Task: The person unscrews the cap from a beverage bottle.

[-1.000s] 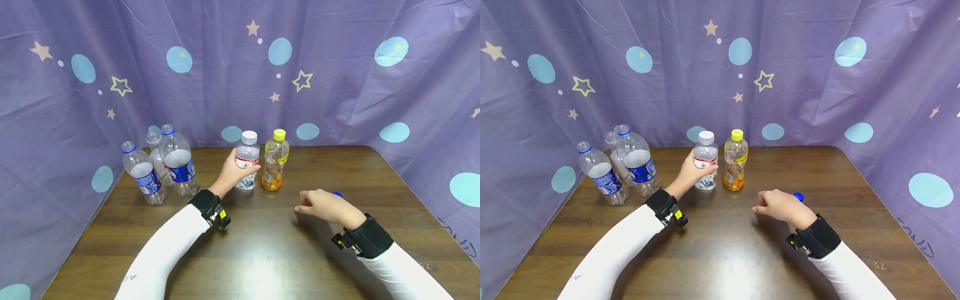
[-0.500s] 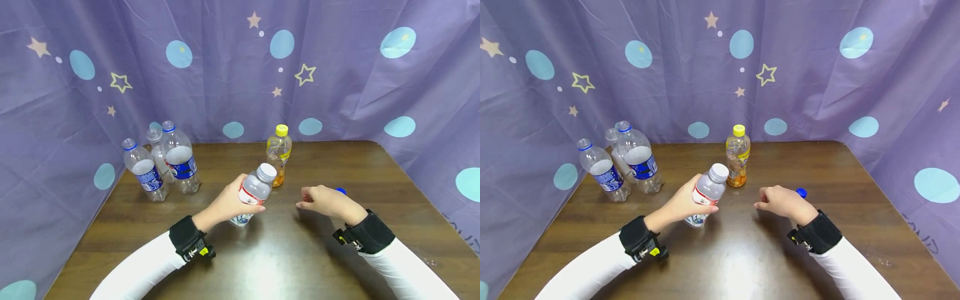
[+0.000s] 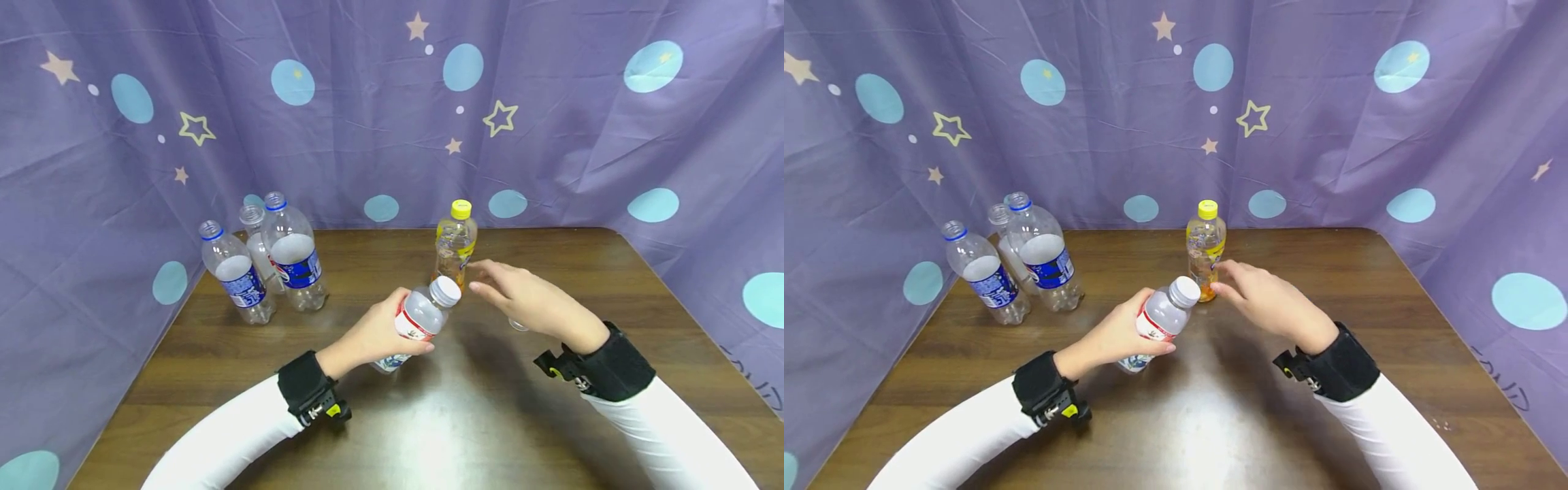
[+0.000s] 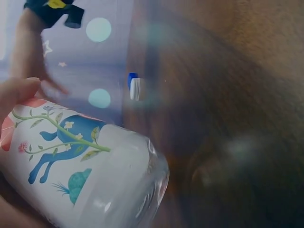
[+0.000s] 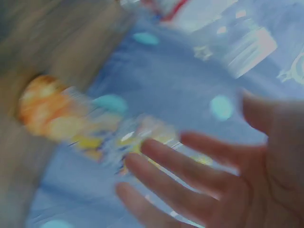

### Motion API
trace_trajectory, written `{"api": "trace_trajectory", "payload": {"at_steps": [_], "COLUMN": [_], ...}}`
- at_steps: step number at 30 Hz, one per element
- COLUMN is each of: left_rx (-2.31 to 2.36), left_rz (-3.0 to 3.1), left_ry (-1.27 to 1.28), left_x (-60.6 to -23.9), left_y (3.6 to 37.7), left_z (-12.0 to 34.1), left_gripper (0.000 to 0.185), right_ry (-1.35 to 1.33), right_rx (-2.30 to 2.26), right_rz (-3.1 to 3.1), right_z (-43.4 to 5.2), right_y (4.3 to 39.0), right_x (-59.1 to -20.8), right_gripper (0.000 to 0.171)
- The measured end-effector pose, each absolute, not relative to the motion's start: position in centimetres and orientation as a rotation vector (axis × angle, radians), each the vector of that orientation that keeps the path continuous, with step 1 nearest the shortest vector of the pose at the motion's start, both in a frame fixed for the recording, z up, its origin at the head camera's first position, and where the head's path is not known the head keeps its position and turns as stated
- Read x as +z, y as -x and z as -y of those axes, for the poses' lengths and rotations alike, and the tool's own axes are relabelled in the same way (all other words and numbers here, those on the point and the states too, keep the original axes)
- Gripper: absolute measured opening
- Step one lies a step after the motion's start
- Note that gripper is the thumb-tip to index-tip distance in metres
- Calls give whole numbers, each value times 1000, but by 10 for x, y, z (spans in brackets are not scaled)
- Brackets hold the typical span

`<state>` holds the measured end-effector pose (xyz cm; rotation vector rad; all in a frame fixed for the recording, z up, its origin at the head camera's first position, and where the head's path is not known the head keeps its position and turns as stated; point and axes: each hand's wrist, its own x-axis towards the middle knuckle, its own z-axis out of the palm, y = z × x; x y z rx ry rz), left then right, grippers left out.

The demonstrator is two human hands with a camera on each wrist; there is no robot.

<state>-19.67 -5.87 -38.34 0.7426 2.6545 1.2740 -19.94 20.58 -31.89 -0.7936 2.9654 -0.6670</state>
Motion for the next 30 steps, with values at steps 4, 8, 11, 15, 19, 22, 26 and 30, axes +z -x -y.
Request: {"api": "trace_trajectory", "payload": {"at_steps": [4, 8, 11, 15, 19, 22, 26, 30], "left_rx": [1274, 1277, 1267, 1264, 1275, 1276, 1248, 1208], "left_rz": [-2651, -2653, -2666, -2673, -2688, -2708, -2741, -2756], "left_ry": [-749, -753, -769, -789, -798, -813, -856, -899], "left_x": [-381, -380, -381, -382, -382, -382, -381, -380], "left_y": [197, 196, 195, 194, 193, 192, 192, 195], "left_z": [56, 53, 51, 49, 47, 47, 47, 49], "left_gripper": [71, 71, 70, 67, 65, 65, 65, 66], "right_ry": [756, 691, 585, 567, 696, 795, 890, 947], "right_rx": [-725, -670, -640, -701, -850, -973, -1082, -1163], "right_rz": [-3113, -3209, -3279, -3343, -3341, -3310, -3276, -3238], "right_z": [-182, -163, -154, -149, -151, -153, -156, -157], "right_y": [189, 182, 181, 183, 187, 190, 194, 196], "right_x": [-302, -304, -310, -319, -327, -332, -338, -343], "right_gripper": [44, 40, 43, 40, 30, 28, 24, 17]}}
